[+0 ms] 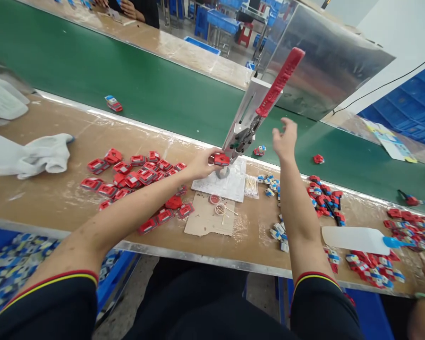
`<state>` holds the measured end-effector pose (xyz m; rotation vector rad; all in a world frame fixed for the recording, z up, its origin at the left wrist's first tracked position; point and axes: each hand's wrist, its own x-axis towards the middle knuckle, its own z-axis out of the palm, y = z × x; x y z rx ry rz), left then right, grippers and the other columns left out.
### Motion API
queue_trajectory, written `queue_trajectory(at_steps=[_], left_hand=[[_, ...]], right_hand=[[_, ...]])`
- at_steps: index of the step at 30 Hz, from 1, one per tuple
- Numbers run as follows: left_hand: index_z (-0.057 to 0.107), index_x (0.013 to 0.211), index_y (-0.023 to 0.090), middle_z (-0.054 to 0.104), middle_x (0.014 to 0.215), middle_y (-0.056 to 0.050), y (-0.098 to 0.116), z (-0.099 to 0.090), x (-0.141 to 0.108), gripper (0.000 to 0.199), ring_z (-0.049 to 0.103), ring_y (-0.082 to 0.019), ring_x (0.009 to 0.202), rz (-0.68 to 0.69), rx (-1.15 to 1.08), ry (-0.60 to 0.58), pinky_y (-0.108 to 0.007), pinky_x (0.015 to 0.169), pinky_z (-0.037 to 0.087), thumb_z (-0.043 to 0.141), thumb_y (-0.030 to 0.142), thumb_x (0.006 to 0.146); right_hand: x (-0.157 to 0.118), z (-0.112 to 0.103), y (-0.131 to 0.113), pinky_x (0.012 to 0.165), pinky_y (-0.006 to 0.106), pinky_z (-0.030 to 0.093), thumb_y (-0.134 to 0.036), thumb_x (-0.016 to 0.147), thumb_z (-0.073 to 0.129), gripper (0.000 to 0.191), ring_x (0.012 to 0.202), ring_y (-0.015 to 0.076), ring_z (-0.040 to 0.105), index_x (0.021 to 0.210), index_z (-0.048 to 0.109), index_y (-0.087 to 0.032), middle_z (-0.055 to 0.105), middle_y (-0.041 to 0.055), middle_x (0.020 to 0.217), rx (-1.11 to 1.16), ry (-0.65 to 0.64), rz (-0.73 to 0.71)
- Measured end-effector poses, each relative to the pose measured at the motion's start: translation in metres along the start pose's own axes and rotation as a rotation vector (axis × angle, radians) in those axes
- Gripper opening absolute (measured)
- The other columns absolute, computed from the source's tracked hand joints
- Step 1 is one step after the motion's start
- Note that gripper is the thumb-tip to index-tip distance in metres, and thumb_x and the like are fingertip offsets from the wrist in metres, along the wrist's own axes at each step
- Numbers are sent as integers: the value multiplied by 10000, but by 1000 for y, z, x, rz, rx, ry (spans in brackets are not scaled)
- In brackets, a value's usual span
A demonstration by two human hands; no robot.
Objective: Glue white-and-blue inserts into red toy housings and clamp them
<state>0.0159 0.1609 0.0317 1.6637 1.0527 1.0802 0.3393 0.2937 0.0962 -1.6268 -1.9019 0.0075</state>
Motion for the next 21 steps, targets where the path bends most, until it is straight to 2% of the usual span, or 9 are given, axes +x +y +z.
queue_trajectory(at_steps=[2,4,5,7,9,11,14,17,21], left_hand=[[689,1228,162,813,1155,-106,0,6,5,473,791,-231,1053,23,26,-39,-420,1038,623,806,71,778],[689,1212,172,816,1169,-102,0,10,7,453,787,-234,1079,47,63,-73,-427,1069,607,799,74,784],[688,1208,177,816,1178,-102,0,11,7,443,786,-235,1086,56,81,-81,-430,1078,601,795,79,790],[686,1208,186,814,1197,-102,-1,14,7,429,780,-240,1111,68,112,-78,-441,1101,587,789,92,802],[684,1214,188,811,1222,-106,-2,15,7,417,770,-245,1150,77,143,-68,-451,1128,571,779,104,816],[685,1210,182,811,1219,-107,-3,16,7,411,764,-250,1164,75,161,-65,-458,1134,568,779,108,816],[686,1218,163,813,1189,-110,-4,18,6,419,771,-247,1117,65,157,-69,-446,1083,598,774,109,812],[687,1240,150,810,1194,-115,-4,18,5,431,772,-242,1094,60,148,-75,-411,1028,619,760,109,817],[695,1258,148,807,1198,-114,0,18,3,434,764,-254,1111,64,159,-76,-400,1001,616,751,119,829]], right_hand=[[3,-24,-24,1160,566,540,-398,1122,259,464,1425,318,569,1512,448,-231,529,163,1497,210,279,-100],[-1,-48,-61,1185,578,518,-544,1136,125,549,1435,309,566,1519,420,-284,527,138,1487,414,458,-251],[-6,-58,-82,1221,577,486,-598,1129,107,585,1492,314,524,1565,374,-314,505,128,1536,476,459,-319],[-19,-72,-126,1264,565,442,-681,1108,94,639,1561,316,468,1612,314,-356,489,100,1575,541,367,-406],[-35,-78,-164,1216,501,498,-779,1068,110,678,1519,301,526,1568,359,-395,512,71,1562,590,280,-429],[-53,-80,-189,1090,432,582,-848,1032,194,680,1412,286,622,1494,418,-403,569,59,1485,689,278,-428],[-85,-81,-201,861,391,624,-844,1022,334,607,1100,265,746,1376,522,-388,674,47,1140,917,299,-455],[-119,-85,-194,728,414,581,-765,1069,312,520,774,245,697,1170,678,-409,640,15,842,1005,218,-589],[-153,-79,-182,822,464,543,-660,1113,285,525,820,245,725,1107,737,-393,716,7,870,799,213,-739]])
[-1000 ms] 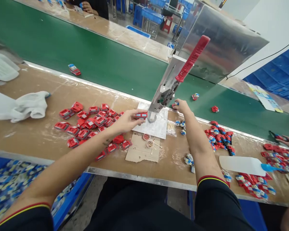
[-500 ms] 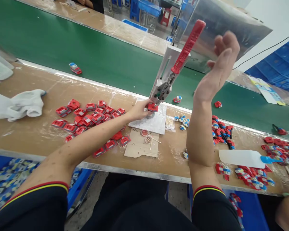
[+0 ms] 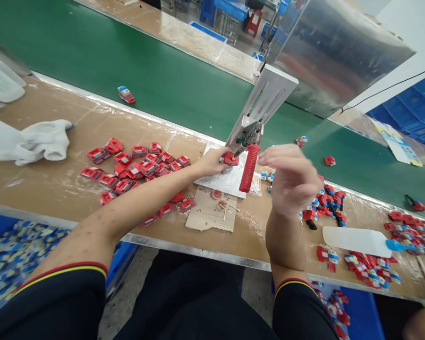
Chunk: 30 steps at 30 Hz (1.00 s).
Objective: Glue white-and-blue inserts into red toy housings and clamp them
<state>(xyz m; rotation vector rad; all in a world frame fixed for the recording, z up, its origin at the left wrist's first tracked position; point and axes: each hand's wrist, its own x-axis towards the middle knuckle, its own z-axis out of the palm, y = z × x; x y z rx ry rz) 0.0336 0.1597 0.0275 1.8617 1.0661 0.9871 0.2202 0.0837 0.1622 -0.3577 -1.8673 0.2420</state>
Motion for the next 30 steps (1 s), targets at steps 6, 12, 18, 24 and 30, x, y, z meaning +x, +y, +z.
queue_trajectory(at_steps=[6,12,18,24,30], left_hand=[[692,1274,152,809,1132,-89,4,1,-2,414,764,-238,1031,39,44,8,-381,954,600,743,165,864],[709,1235,175,811,1092,-83,3,3,0,351,763,-247,1004,59,64,14,-381,932,583,734,202,886],[694,1237,170,812,1111,-89,2,5,0,377,762,-249,1021,41,47,17,-374,937,580,755,174,864],[689,1197,199,813,1078,-62,1,2,0,380,760,-238,1006,18,27,-11,-371,939,579,749,107,833],[676,1175,168,812,1106,-92,0,1,1,344,764,-232,1019,30,49,-27,-374,949,589,745,108,843]], right_hand=[[-17,18,7,852,462,433,-561,1116,464,477,632,169,658,783,685,-301,618,-54,593,-346,-262,-137],[-12,32,4,900,525,445,-581,1112,430,519,545,193,569,727,636,-301,517,-50,529,-185,33,-64],[-31,42,11,830,498,444,-523,1103,481,416,547,200,553,784,654,-318,581,-52,538,-218,-9,-140],[-66,38,43,939,475,440,-436,1049,581,281,677,201,606,806,683,-339,618,-56,606,-407,-270,-226],[-68,40,60,953,400,471,-306,977,714,409,725,167,635,619,522,-257,588,-66,578,-430,-507,-150]])
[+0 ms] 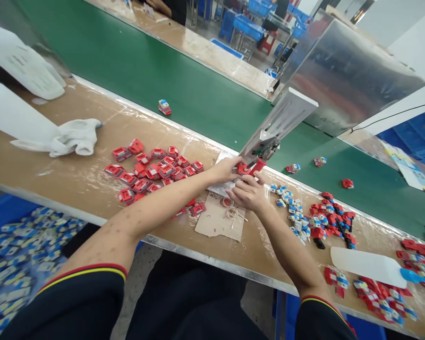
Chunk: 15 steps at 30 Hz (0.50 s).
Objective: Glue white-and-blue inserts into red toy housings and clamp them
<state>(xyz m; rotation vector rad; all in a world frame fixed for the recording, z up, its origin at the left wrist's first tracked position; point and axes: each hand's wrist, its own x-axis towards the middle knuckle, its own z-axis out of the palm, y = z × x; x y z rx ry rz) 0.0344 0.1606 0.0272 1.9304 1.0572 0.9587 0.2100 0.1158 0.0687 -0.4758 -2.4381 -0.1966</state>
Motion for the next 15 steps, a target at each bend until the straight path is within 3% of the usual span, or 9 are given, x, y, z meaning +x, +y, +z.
queue_trajectory(at_steps=[2,5,9,12,15], left_hand=[[676,1196,158,817,1112,-102,0,-1,1,371,769,-231,1006,3,20,-14,-370,934,598,765,114,838],[687,1224,159,826,1103,-98,0,-6,3,448,777,-231,1000,7,48,-46,-356,922,604,809,99,798],[712,1255,190,826,1177,-97,-2,-17,1,528,765,-246,1091,26,64,-91,-370,987,589,821,64,754],[709,1304,189,816,1235,-109,-5,-20,-2,523,758,-238,1103,44,73,-99,-374,1007,582,771,65,800],[731,1272,179,833,1151,-84,-7,-19,-5,477,770,-198,992,69,93,-84,-329,945,596,721,45,814]], right_hand=[[2,-16,-7,929,416,493,-283,973,708,324,726,173,663,669,596,-271,655,-58,639,41,46,-4],[-10,-50,-27,798,444,512,-259,955,692,141,736,224,703,835,738,-317,717,-26,713,152,262,105],[-45,-77,-53,687,480,539,-341,982,613,188,702,278,690,903,783,-345,698,20,737,189,530,361],[-62,-68,-60,746,466,596,-383,1004,595,158,860,280,726,1004,744,-331,722,52,903,228,518,585],[-59,-42,-49,853,412,636,-490,1004,625,243,1219,278,704,1181,651,-326,707,107,1303,389,371,735]])
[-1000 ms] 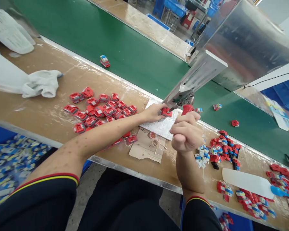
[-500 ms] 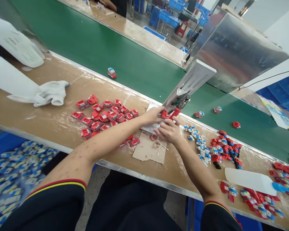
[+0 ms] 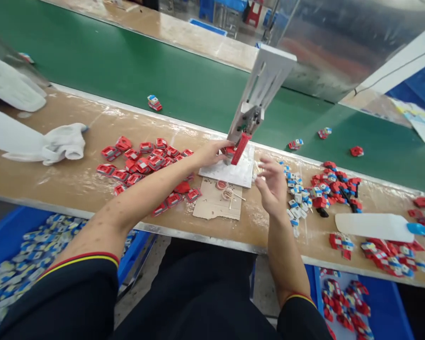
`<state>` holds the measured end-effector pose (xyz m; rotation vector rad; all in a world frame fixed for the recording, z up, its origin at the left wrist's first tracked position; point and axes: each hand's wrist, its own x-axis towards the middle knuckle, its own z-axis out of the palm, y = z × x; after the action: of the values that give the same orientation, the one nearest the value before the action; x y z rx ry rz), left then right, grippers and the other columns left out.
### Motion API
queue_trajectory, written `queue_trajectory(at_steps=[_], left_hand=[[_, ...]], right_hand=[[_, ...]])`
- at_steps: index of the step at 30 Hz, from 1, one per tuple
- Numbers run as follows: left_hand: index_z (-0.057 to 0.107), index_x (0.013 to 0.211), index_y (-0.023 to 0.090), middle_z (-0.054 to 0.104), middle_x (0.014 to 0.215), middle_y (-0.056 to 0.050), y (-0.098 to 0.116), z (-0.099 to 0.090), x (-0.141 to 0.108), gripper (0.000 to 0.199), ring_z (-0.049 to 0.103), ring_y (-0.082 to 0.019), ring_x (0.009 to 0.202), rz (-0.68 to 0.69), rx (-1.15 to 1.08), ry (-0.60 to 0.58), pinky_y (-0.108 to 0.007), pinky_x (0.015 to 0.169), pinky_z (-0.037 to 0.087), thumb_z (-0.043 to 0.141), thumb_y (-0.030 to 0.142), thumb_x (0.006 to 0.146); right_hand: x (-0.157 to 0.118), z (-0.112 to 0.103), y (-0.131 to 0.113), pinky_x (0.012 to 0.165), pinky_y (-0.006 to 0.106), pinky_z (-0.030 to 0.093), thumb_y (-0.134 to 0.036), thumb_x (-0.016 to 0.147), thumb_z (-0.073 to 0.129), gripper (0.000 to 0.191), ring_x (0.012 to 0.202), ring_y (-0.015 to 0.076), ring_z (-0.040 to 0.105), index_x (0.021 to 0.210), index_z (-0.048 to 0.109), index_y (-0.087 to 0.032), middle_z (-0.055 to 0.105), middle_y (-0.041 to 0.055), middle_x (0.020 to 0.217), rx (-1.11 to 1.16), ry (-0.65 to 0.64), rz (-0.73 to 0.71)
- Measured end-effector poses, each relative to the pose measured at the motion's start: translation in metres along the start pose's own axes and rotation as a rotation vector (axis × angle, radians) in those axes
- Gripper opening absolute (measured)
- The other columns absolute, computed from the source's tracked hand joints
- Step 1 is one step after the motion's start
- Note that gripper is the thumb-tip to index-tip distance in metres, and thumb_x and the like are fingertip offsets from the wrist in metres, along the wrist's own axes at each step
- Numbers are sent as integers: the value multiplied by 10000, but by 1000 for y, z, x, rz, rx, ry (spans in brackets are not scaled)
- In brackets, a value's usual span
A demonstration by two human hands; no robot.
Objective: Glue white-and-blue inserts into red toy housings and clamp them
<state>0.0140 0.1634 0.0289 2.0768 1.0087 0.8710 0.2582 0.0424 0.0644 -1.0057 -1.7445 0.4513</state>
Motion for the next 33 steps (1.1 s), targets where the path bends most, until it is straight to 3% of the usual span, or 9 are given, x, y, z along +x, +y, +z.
queue_trajectory(at_steps=[2,3,6,8,13,16,25,29,33], left_hand=[[740,1226,169,835,1095,-66,1,1,-1,426,767,-177,933,6,15,15,-298,889,596,705,45,820],[742,1203,162,832,1075,-60,2,2,-1,400,765,-172,917,8,24,22,-289,871,593,701,45,822],[748,1117,141,819,988,-46,5,2,0,317,757,-178,891,5,58,40,-291,850,587,720,44,816],[745,1098,137,813,957,-44,7,1,1,290,753,-185,893,-13,54,52,-305,863,593,736,49,822],[727,1160,143,827,1102,-84,9,3,5,403,766,-211,980,-33,-26,51,-350,942,610,857,98,782],[721,1150,138,822,1147,-103,8,4,5,414,771,-228,993,-34,-23,62,-360,924,612,873,111,766],[705,1140,141,806,1036,-49,13,3,0,286,738,-199,946,33,37,72,-318,902,579,744,134,857],[702,1158,135,798,1041,-58,11,5,1,283,732,-190,937,75,54,76,-325,919,574,708,116,875],[711,1193,128,796,1057,-64,10,6,1,355,742,-217,973,83,81,69,-344,945,574,693,76,842]], right_hand=[[15,17,12,929,396,638,-566,1000,635,326,1329,264,659,1219,614,-326,648,108,1462,100,-156,48],[24,24,16,954,396,635,-595,1000,636,351,1300,252,670,1219,617,-320,659,102,1448,156,-239,46],[54,32,15,882,365,642,-669,1002,637,418,995,192,725,1188,666,-296,743,52,1153,300,-453,6],[72,25,0,763,330,638,-717,986,646,473,816,155,704,1194,689,-295,736,12,1003,370,-504,-7],[107,-2,-53,562,244,547,-787,949,651,527,725,124,752,1197,702,-325,720,-34,979,490,-275,-25],[115,-2,-65,514,211,514,-823,915,653,591,722,133,776,1152,692,-283,717,-37,872,532,-262,-17],[78,8,-38,645,268,608,-730,980,665,478,737,130,737,1076,702,-264,740,-31,829,502,-386,27],[74,7,-37,699,295,631,-700,968,707,446,789,145,758,1095,692,-272,768,-18,913,491,-361,6],[78,7,-47,671,283,609,-649,991,710,381,764,149,758,1105,696,-286,731,-33,821,508,-305,26]])
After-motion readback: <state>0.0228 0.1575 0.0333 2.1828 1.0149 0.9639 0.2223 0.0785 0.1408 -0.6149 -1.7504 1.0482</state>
